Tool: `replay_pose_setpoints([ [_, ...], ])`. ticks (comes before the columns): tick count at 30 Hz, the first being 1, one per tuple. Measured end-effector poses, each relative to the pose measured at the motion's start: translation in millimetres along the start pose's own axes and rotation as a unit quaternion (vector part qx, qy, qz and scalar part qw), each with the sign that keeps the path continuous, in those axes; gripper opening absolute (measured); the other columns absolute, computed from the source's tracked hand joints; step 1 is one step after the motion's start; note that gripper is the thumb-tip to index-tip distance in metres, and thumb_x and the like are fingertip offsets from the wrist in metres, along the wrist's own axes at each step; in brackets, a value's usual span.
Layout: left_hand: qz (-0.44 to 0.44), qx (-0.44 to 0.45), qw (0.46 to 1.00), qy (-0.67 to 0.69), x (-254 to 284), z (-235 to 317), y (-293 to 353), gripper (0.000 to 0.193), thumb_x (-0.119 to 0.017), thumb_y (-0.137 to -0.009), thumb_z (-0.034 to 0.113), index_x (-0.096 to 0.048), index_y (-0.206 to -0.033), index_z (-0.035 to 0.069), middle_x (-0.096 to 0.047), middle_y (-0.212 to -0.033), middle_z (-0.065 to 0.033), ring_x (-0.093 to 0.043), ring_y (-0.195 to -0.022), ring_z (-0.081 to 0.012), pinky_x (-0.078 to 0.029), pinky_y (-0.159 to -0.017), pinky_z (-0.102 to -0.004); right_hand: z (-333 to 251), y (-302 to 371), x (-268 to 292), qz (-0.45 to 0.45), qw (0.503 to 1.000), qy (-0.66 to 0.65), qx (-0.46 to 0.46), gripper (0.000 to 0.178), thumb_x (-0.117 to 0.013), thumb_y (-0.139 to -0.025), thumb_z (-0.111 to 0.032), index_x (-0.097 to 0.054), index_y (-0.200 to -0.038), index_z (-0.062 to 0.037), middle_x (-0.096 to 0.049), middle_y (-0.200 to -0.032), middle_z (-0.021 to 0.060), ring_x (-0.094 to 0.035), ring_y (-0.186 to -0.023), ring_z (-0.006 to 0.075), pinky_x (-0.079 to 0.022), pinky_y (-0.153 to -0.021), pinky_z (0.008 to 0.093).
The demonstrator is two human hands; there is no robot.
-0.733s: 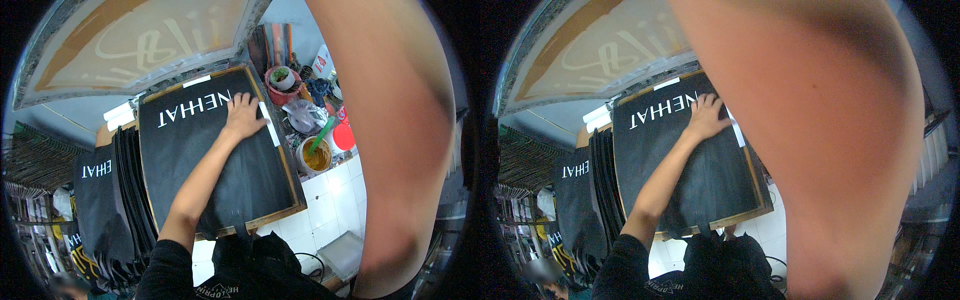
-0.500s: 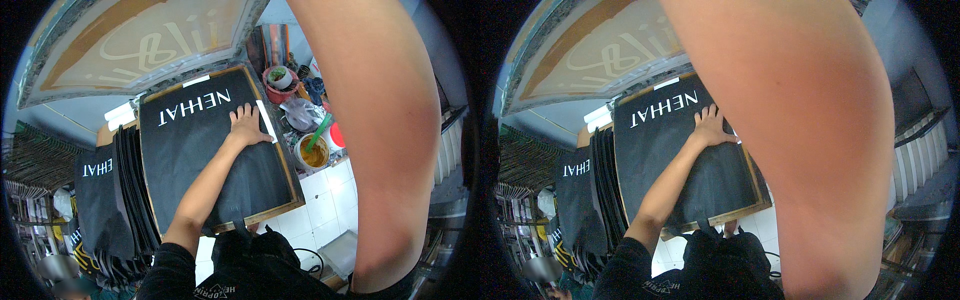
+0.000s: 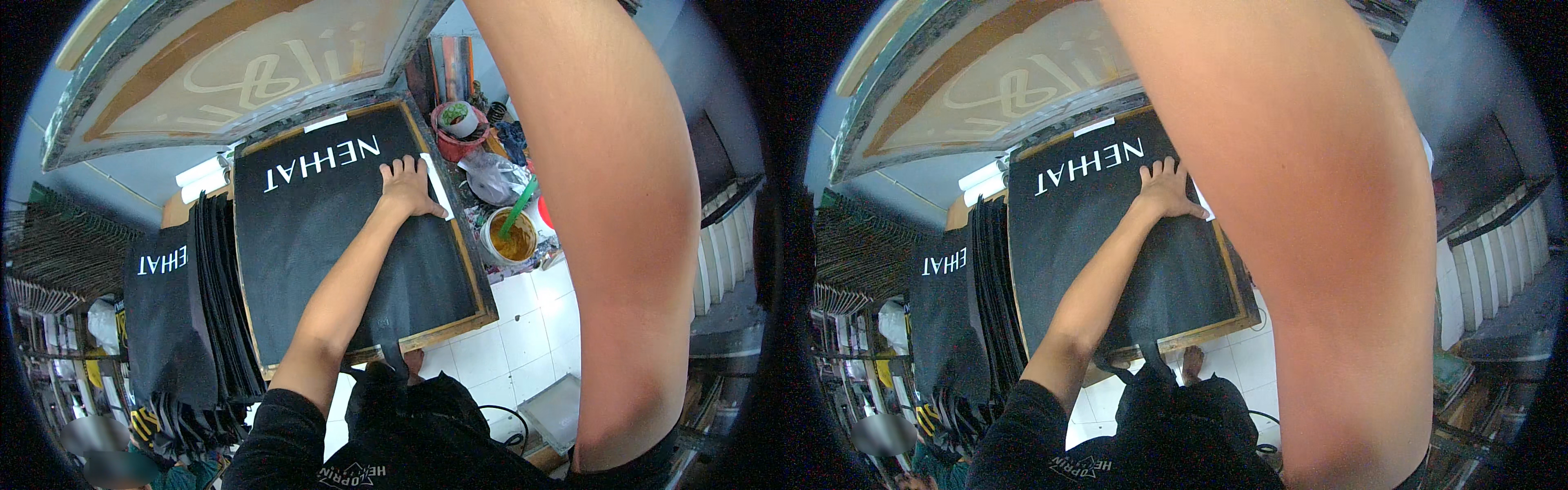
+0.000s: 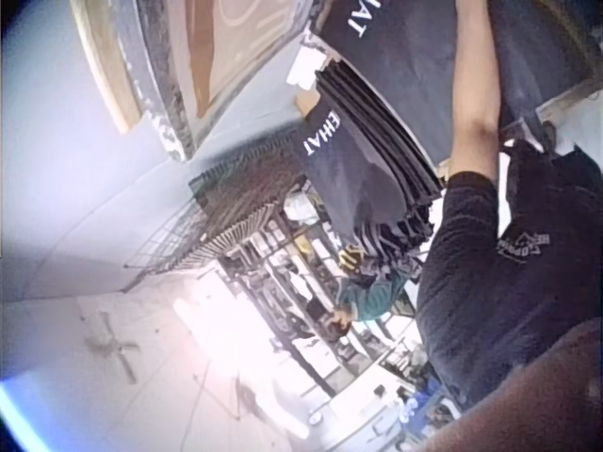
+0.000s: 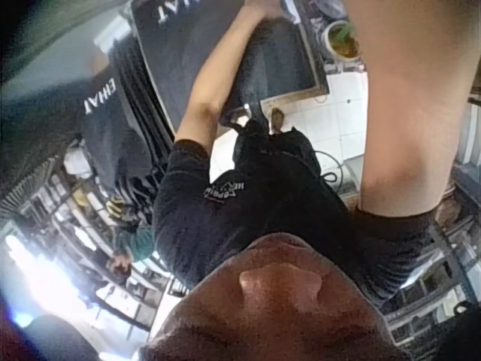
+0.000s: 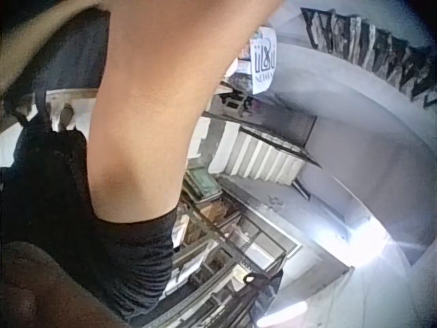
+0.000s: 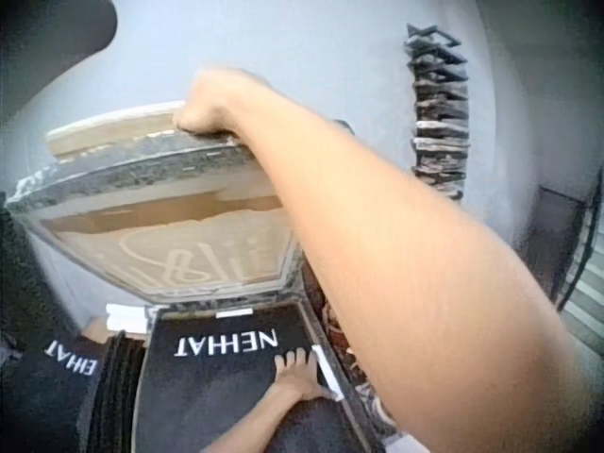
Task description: The person performs screen printing on black tote bags by placing a bag on the printing board, lowering the screen, applying yellow ink with a squeegee, and then moving the printed bag to a stack.
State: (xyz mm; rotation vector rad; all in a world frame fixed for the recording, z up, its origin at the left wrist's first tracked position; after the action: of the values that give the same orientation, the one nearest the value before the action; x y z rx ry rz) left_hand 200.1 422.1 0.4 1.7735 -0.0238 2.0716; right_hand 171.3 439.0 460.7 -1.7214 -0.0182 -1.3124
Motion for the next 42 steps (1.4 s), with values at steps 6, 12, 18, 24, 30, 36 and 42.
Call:
replay_pose_setpoints([
  [6, 0.277, -0.159, 0.907, 0.273, 61.3, -20.6, 65.3, 0.089, -0.081, -0.082, 0.045, -0.045, -0.149, 0.0, -0.046, -0.152, -0.0267, -0.045, -0.142, -0.0379, -0.035, -0.118, -0.0465, -18.7, 49.0, 10.9, 0.032, 0.997, -0.035, -0.068, 0.036, -0.066, -0.08, -0.019, -0.073, -0.099, 0.0109, -0.072, -0.1, 0.0309, -0.072, -0.092, 0.0415, -0.056, -0.084, 0.0468],
  [12, 0.458, -0.133, 0.607, 0.636, 123.1, -94.9, 313.4, 0.059, -0.042, -0.108, 0.044, -0.05, -0.134, -0.008, -0.069, -0.115, -0.0238, -0.071, -0.097, -0.0288, -0.055, -0.091, -0.0407, -83.4, 166.1, -7.0, -0.08, 0.981, -0.049, -0.168, 0.04, -0.079, -0.078, -0.035, -0.071, -0.093, 0.0016, -0.071, -0.085, 0.0222, -0.071, -0.077, 0.0375, -0.055, -0.069, 0.0472],
  [18, 0.188, 0.111, 0.539, 0.814, -37.5, -91.2, 402.8, 0.033, -0.06, -0.104, 0.023, -0.066, -0.11, -0.009, -0.075, -0.101, -0.0242, -0.076, -0.088, -0.0299, -0.064, -0.079, -0.039, -105.5, 328.2, -75.6, -0.048, 0.987, -0.091, -0.121, 0.04, -0.084, -0.076, -0.042, -0.068, -0.084, -0.0063, -0.07, -0.079, 0.0144, -0.069, -0.074, 0.0347, -0.052, -0.066, 0.0459],
  [24, 0.137, 0.209, 0.238, 0.939, -121.7, -76.8, 395.5, 0.036, -0.055, -0.106, 0.022, -0.056, -0.114, -0.013, -0.064, -0.122, -0.0342, -0.066, -0.12, -0.038, -0.057, -0.103, -0.0452, -125.0, 411.5, -146.0, -0.095, 0.978, -0.17, -0.079, 0.031, -0.084, -0.071, -0.023, -0.062, -0.087, -0.006, -0.067, -0.083, 0.0119, -0.067, -0.082, 0.0323, -0.052, -0.071, 0.0441],
  [30, 0.149, 0.226, 0.289, 0.918, -139.4, -82.2, 394.5, 0.04, -0.054, -0.107, 0.025, -0.055, -0.114, -0.013, -0.065, -0.121, -0.0335, -0.067, -0.118, -0.0383, -0.059, -0.1, -0.0452, -147.9, 431.1, -173.4, -0.103, 0.991, -0.09, 0.003, 0.033, -0.081, -0.066, -0.016, -0.06, -0.09, -0.0051, -0.066, -0.081, 0.0114, -0.066, -0.08, 0.0307, -0.053, -0.073, 0.0423],
  [36, 0.14, 0.234, 0.373, 0.887, -133.5, -86.5, 396.4, 0.045, -0.059, -0.105, 0.029, -0.055, -0.118, -0.014, -0.067, -0.117, -0.0309, -0.069, -0.113, -0.0379, -0.06, -0.096, -0.0453, -149.4, 403.4, -187.4, -0.181, 0.979, -0.091, -0.008, 0.029, -0.076, -0.074, -0.014, -0.06, -0.096, -0.0056, -0.067, -0.086, 0.0127, -0.067, -0.086, 0.0321, -0.053, -0.075, 0.0445],
  [42, 0.133, 0.249, 0.423, 0.861, -133.7, -93.5, 400.5, 0.047, -0.059, -0.105, 0.031, -0.055, -0.12, -0.014, -0.068, -0.114, -0.0296, -0.072, -0.107, -0.0364, -0.063, -0.088, -0.0427, -149.2, 382.7, -155.6, -0.276, 0.95, -0.144, -0.03, 0.026, -0.075, -0.079, -0.015, -0.059, -0.097, -0.006, -0.067, -0.088, 0.0136, -0.067, -0.085, 0.0333, -0.051, -0.074, 0.0464],
])
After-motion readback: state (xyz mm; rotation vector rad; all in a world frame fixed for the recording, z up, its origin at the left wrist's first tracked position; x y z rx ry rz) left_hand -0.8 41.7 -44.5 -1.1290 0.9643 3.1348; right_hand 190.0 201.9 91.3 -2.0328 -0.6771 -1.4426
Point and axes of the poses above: each hand's wrist, its own y-axis away from the middle knuckle, its own x-axis out of the back of the hand, z = x × y, the point moved 5 cm from there along -y, towards the middle knuckle
